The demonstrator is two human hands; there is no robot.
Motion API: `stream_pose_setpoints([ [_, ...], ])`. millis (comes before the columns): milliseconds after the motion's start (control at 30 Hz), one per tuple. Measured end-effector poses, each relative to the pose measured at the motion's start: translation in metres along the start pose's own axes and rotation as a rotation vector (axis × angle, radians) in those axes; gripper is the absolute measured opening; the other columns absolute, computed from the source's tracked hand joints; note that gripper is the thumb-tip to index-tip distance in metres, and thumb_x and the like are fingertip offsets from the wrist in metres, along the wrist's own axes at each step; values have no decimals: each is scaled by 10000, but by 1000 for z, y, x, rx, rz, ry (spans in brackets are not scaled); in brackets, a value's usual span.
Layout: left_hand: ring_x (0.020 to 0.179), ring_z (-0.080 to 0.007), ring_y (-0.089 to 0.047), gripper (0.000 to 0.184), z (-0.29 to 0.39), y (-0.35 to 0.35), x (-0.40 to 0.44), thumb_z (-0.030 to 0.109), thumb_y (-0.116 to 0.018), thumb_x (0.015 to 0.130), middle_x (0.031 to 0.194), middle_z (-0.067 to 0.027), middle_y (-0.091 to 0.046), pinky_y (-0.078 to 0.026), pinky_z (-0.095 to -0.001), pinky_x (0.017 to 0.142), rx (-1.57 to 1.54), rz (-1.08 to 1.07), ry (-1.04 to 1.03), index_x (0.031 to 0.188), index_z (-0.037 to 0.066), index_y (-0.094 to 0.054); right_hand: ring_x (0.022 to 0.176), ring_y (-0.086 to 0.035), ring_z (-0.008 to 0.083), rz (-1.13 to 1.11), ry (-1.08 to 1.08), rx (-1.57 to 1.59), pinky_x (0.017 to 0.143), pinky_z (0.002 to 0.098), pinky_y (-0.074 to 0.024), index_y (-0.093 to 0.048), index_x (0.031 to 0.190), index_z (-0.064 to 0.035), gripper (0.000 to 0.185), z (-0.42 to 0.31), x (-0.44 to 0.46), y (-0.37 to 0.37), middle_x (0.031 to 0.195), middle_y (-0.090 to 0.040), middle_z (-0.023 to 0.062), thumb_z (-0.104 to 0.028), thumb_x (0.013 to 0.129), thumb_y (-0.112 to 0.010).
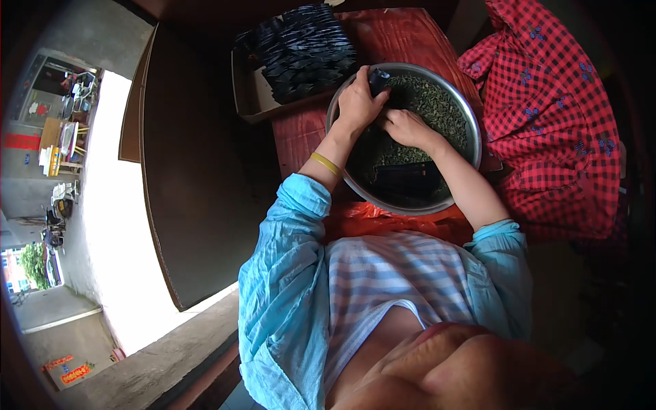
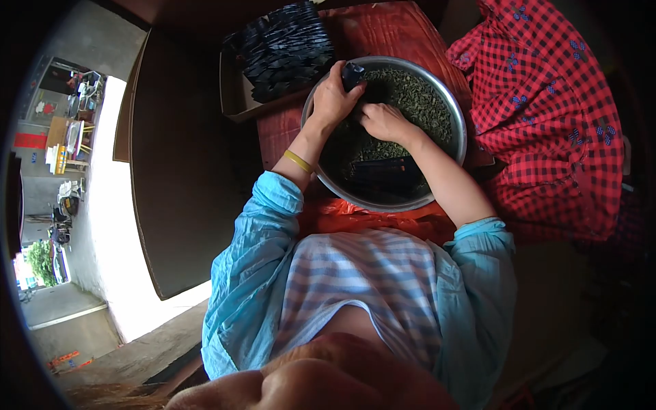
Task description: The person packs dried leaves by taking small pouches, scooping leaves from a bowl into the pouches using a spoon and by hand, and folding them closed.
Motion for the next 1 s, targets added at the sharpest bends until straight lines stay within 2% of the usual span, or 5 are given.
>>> stream_pose_setpoints([
  [100, 965, -415, -646, 675, 0, 0, 0, 320, -746, 781, 1048, -257, -661, -522, -458, 836, 9, 7, -9, 1317, 24, -459, 834, -664, 336, 0, -23, 145, 755, 407, -518, -616, 976, -30, 188, -2, 4, 6, 873, -672, 177, -186, 947, -515],
  [300, 904, -396, -666, 718, 1, -3, -1, 293, -756, 746, 989, -258, -673, -531, -449, 807, 52, 10, -66, 1314, -11, -440, 768, -640, 117, 236, -191, 485, 698, 258, -507, -631, 990, -14, 237, 58, 5, 65, 842, -670, 53, -223, 984, -520],
  [567, 928, -375, -668, 816, 5, -14, -5, 357, -784, 734, 995, -246, -677, -530, -434, 811, 141, -136, -82, 1347, -20, -399, 792, -675, 162, 725, -86, 607, 719, 305, -518, -648, 990, -28, 226, 54, -14, 115, 823, -694, 84, -218, 980, -524],
  [833, 979, -393, -652, 800, 5, -21, -6, 386, -791, 748, 1049, -251, -663, -526, -438, 835, 110, -218, -80, 1344, 5, -417, 858, -670, 266, 549, 302, 164, 753, 354, -530, -645, 978, -26, 134, -34, -20, 110, 926, -682, 99, -142, 926, -601],
  [1000, 989, -396, -648, 793, 7, -20, -5, 389, -791, 749, 1057, -251, -661, -524, -444, 841, 92, -186, -96, 1341, 11, -425, 884, -656, 294, 459, 316, 189, 755, 372, -526, -652, 977, -40, 127, -46, -19, 103, 931, -676, 98, -137, 898, -630],
])
Point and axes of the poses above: each hand's wrist, its own x-axis towards the middle knuckle, its own y-axis out of the back of the hand, z = x × y, the point moved 8 cm from there along x, towards the middle knuckle
